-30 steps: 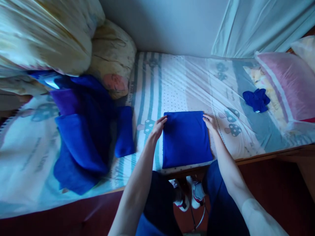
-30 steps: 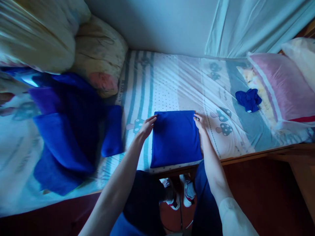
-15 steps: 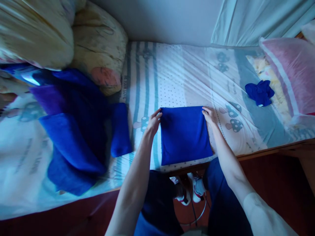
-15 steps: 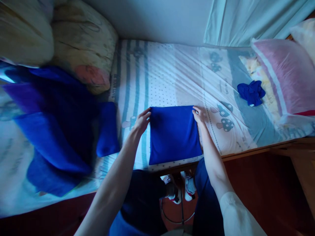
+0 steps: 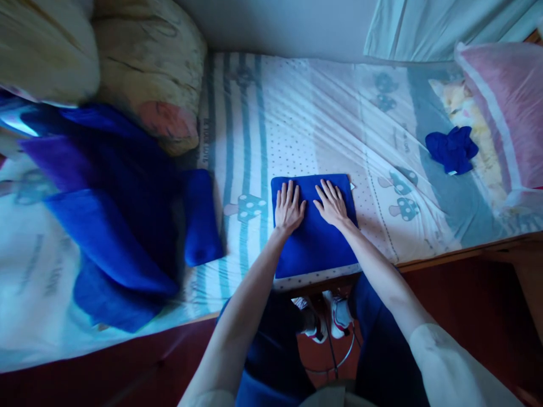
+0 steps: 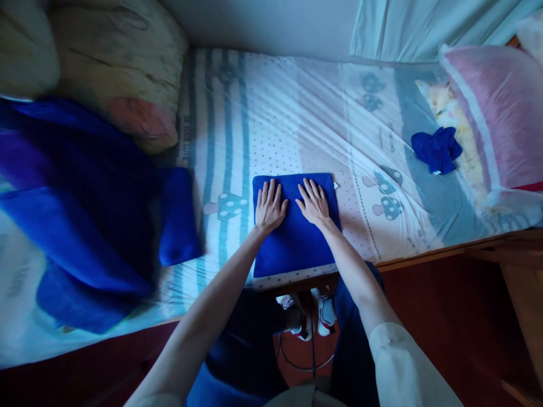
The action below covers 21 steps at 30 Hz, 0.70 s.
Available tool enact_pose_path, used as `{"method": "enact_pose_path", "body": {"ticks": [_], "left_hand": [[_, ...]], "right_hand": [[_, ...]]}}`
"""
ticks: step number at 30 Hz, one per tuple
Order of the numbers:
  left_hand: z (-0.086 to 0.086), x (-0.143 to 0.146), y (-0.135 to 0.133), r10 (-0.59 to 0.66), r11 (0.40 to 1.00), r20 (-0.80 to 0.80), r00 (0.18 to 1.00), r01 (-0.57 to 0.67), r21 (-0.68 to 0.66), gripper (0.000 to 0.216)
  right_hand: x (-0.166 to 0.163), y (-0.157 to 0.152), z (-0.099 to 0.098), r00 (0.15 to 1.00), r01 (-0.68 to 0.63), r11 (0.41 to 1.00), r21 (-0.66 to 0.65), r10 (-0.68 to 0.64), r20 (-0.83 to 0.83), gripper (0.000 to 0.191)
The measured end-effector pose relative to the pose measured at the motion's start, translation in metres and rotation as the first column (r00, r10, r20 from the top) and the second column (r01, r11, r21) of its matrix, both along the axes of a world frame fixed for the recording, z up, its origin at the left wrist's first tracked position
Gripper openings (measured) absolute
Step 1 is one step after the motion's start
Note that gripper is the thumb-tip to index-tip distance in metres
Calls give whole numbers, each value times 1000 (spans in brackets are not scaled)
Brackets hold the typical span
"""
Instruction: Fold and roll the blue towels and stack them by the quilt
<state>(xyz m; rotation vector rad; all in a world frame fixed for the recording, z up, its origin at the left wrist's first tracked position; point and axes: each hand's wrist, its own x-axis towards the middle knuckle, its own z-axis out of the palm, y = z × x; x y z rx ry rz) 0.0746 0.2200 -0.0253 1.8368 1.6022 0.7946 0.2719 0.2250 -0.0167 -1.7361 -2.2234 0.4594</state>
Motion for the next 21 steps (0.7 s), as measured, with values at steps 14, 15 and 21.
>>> {"method": "enact_pose_path", "body": {"ticks": [14, 15, 21], "left_hand": [[-4, 37, -47, 10, 999, -34, 999, -11, -44, 69], [-4, 34, -54, 20, 999, -38, 999, -22, -44, 68], [1, 16, -68, 87, 995, -146, 986, -94, -42, 68]], "right_hand": [[-13, -48, -5, 998, 60, 998, -17, -59, 9, 60], [-11, -55, -4, 997, 77, 997, -29, -76, 19, 60], [7, -67, 6, 957, 281, 958, -55, -275, 91, 62]]}}
